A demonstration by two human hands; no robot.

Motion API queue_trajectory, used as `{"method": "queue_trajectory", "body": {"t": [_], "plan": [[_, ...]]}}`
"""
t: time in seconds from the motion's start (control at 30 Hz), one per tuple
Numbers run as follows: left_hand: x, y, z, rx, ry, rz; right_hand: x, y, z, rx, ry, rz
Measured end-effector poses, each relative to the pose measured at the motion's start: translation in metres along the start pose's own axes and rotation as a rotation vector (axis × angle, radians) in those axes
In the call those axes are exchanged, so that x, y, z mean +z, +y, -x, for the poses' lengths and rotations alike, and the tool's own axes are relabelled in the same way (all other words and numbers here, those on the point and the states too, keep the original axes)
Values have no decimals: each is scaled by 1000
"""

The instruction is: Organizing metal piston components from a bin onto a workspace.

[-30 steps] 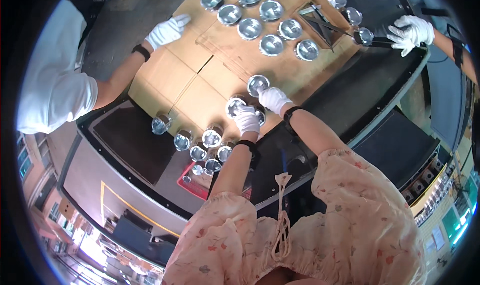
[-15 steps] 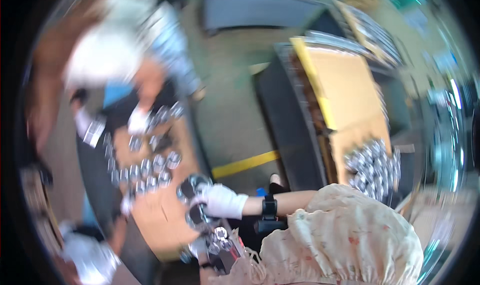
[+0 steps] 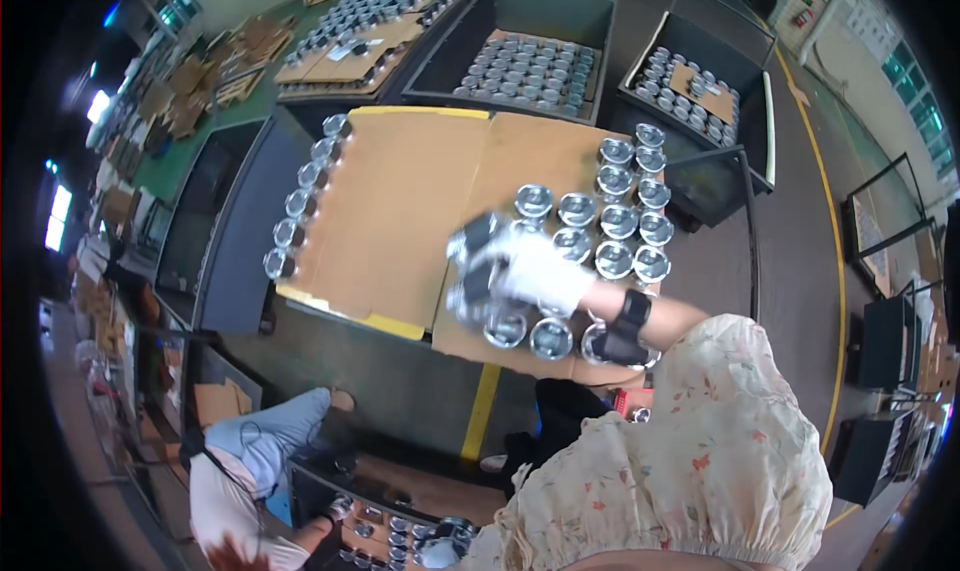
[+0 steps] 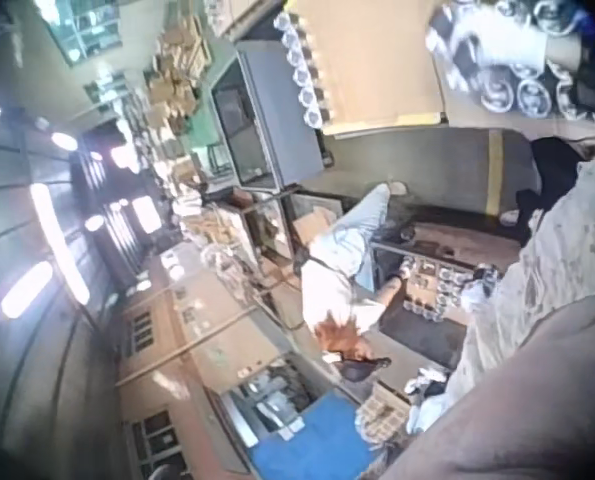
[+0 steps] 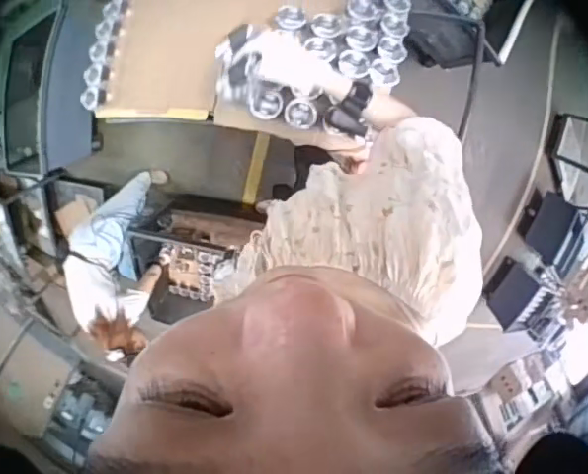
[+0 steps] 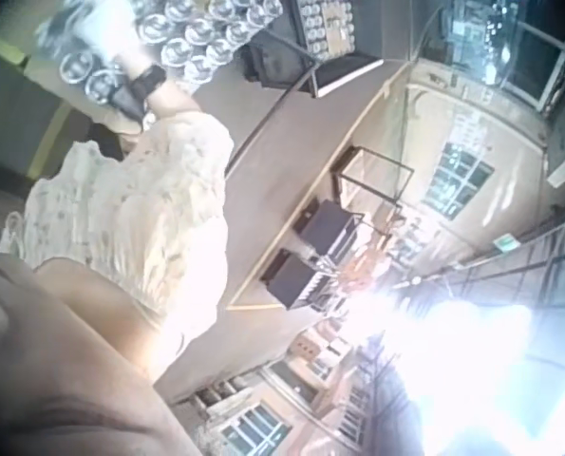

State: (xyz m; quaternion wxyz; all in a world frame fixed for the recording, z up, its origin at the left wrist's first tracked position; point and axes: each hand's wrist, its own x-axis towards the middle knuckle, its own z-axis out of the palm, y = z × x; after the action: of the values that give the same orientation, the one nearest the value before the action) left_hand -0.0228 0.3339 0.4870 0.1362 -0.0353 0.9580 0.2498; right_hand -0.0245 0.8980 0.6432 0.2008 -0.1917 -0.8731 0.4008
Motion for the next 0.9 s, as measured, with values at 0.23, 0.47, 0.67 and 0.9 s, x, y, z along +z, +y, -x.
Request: {"method": "queue_trajectory", "body": {"t": [0.23, 0.47, 0.67, 0.9], "plan": [[-44, 184, -86, 254, -79, -339, -97, 206, -115, 394, 305, 509], [-17, 430, -153, 1088, 158, -478, -69, 298, -148, 667, 185, 472], [87, 615, -179, 1313, -1, -456, -64, 314, -131, 528, -58, 938], [222, 739, -170, 1518, -255, -582, -65, 303, -120, 460, 40, 887]]}}
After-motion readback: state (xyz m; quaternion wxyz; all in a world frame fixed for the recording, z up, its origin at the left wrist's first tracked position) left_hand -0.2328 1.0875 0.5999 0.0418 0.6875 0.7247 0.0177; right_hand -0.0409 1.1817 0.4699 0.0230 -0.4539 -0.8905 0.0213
